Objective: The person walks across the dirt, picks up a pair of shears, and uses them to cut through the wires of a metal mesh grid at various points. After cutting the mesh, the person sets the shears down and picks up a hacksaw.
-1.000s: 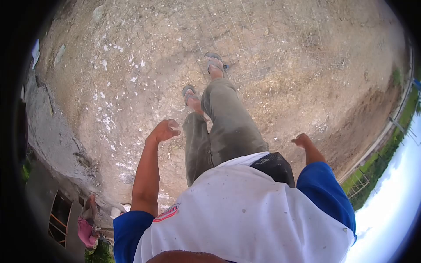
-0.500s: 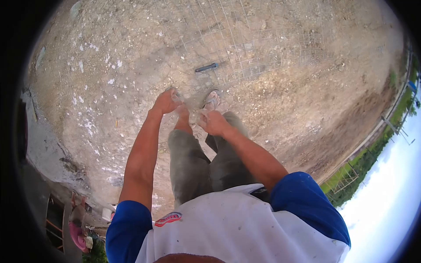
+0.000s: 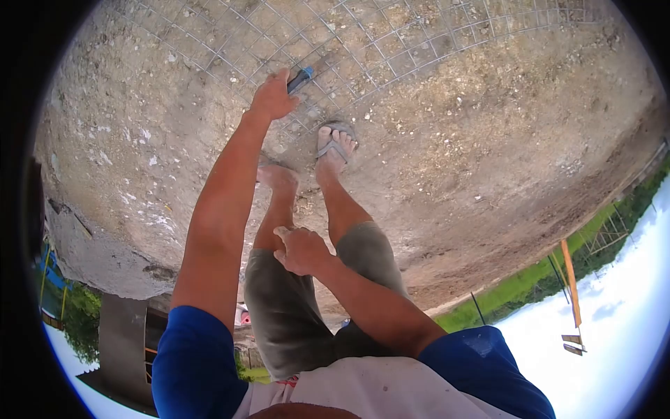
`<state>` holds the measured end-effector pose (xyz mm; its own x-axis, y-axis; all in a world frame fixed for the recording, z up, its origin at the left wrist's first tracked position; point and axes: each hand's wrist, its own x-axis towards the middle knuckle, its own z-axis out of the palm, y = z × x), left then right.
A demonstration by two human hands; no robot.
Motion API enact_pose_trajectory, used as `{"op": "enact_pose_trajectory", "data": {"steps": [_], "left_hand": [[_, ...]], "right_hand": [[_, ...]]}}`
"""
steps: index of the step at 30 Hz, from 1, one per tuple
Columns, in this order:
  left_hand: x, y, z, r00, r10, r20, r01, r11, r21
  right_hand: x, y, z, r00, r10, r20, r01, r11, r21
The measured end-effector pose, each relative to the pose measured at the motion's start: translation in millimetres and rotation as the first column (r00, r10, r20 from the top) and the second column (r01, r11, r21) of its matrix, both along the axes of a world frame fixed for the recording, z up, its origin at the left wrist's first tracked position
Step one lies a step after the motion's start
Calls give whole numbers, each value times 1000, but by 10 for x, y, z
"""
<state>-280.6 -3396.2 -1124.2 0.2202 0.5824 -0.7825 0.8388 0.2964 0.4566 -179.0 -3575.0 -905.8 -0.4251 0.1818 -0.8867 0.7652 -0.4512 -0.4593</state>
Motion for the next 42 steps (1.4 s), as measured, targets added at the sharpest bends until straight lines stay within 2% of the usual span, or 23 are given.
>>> {"op": "enact_pose_trajectory", "data": {"steps": [1,2,5,8,11,13,14,15,16,17,18,19,21,24,25,27,30,33,36,39,40,41,42], "left_hand": [[12,-16,-35,995,-99,-20,99,995,-15],[17,-42,-72,995,-100,4,100,995,-4],[-58,-37,63,978,36,205,-67,987,148],[-256,110,356,954,73,290,-61,997,-50],[-345,123,364,963,-8,269,9,1000,-3],[-276,-30,408,899,328,289,-260,933,-250],[-229,-59,438,835,480,270,-375,854,-360],[-132,-42,519,888,418,190,-335,873,-354],[16,30,665,929,352,110,-294,887,-355],[152,146,811,959,280,31,-252,901,-354],[258,284,981,998,66,-26,-70,959,-276],[240,235,898,998,62,-25,-65,986,-155],[152,31,601,997,62,-35,-59,994,90],[-51,-190,520,997,17,74,-44,927,372],[-62,-190,538,985,117,125,-136,977,161],[-95,-71,592,929,331,164,-281,921,-270],[-79,-24,849,947,306,94,-268,918,-292],[55,12,1349,993,-5,-122,10,999,42],[370,2,1423,909,-222,-354,299,937,179],[335,288,1710,908,-240,-344,313,933,175],[141,323,1502,945,-205,-255,223,974,43],[-142,154,1379,996,-29,-89,22,997,-75],[-431,18,1162,984,166,60,-151,968,-202]], "right_hand": [[1,1,12,999,-30,-20,30,999,-21],[5,-15,37,997,-61,-36,59,997,-49],[47,-42,-8,998,-66,4,66,995,-81],[77,-110,-37,997,-82,7,83,994,-67],[156,-3,34,987,-162,17,163,985,-62],[303,205,19,945,-326,-26,322,940,-111],[397,425,-37,941,-339,-3,339,940,-49],[511,640,-142,936,-350,27,350,937,8],[670,480,-668,939,-342,-43,336,880,335],[780,647,-896,953,-252,170,88,764,639],[910,933,-1037,926,-283,249,63,769,636],[1063,1042,-1363,912,-190,364,-124,717,686],[1248,1273,-1771,927,-133,350,-199,617,762],[1235,1542,-2010,946,23,322,-145,922,359],[1227,1554,-2055,960,-22,280,-86,926,367],[1218,1594,-2134,974,-115,196,32,923,384],[1190,1608,-1799,968,-160,195,84,934,348],[1074,1610,-1557,948,-106,300,8,951,310],[1043,1532,-1574,940,-126,316,-6,923,386],[1044,1558,-1584,939,-116,323,-10,931,364],[1040,1502,-1548,943,-106,317,-16,932,361],[1041,1486,-1503,945,-102,311,-21,930,368],[1052,1567,-1489,946,-110,307,-22,918,396]]}}
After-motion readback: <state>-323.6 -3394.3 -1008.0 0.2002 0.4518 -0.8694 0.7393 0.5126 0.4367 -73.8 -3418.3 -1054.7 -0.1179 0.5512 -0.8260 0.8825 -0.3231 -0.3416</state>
